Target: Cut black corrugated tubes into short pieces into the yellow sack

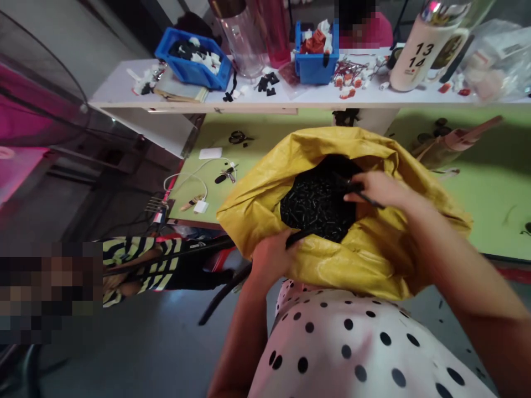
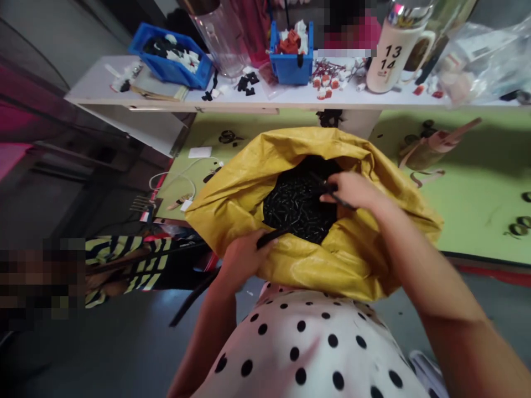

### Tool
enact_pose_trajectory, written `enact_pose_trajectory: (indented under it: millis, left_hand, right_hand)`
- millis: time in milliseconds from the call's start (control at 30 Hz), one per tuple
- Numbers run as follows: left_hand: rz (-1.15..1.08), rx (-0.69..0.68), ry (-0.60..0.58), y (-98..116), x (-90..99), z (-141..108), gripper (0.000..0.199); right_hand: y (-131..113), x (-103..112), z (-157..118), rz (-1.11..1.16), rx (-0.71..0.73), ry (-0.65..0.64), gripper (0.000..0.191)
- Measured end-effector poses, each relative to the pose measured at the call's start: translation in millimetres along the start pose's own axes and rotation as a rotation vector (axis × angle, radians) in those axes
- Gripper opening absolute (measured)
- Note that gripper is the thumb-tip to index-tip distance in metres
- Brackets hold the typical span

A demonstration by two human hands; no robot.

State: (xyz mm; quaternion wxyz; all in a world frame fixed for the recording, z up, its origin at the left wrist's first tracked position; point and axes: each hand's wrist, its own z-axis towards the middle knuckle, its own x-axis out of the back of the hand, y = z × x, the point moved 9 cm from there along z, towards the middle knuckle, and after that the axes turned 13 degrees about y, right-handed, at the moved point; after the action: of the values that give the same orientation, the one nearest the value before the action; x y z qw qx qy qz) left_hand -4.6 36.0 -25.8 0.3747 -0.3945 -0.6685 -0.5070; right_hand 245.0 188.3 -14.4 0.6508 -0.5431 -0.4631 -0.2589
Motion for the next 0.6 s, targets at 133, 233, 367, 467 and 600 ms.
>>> enact_pose_trajectory:
  millis: [133, 233, 367, 467, 600]
  left_hand:
    - [-0.139, 0.013, 0.132, 16, 11.3, 2, 0.023]
    - [-0.213, -0.049, 0.134, 32, 6.8, 2, 0.017]
    - [-0.338, -0.136, 0.152, 53, -1.9, 1, 0.012]
    - [-0.511, -0.116, 0.190, 62, -1.8, -1, 0.015]
    - [-0.729, -0.084, 0.115, 71, -3.6, -3, 0.027]
  right_hand:
    - [-13, -49, -79, 0.688, -0.300, 0.097, 0.053]
    - [-31, -79, -124, 0.965, -0.457, 0.038, 0.055]
    - [-48, -78, -143, 1.020, -0.421, 0.016, 0.055]
    - [-59, -72, -139, 1.084, -0.337, 0.002, 0.059]
    - [-81, -77, -132, 1.284, -0.257, -0.044, 0.066]
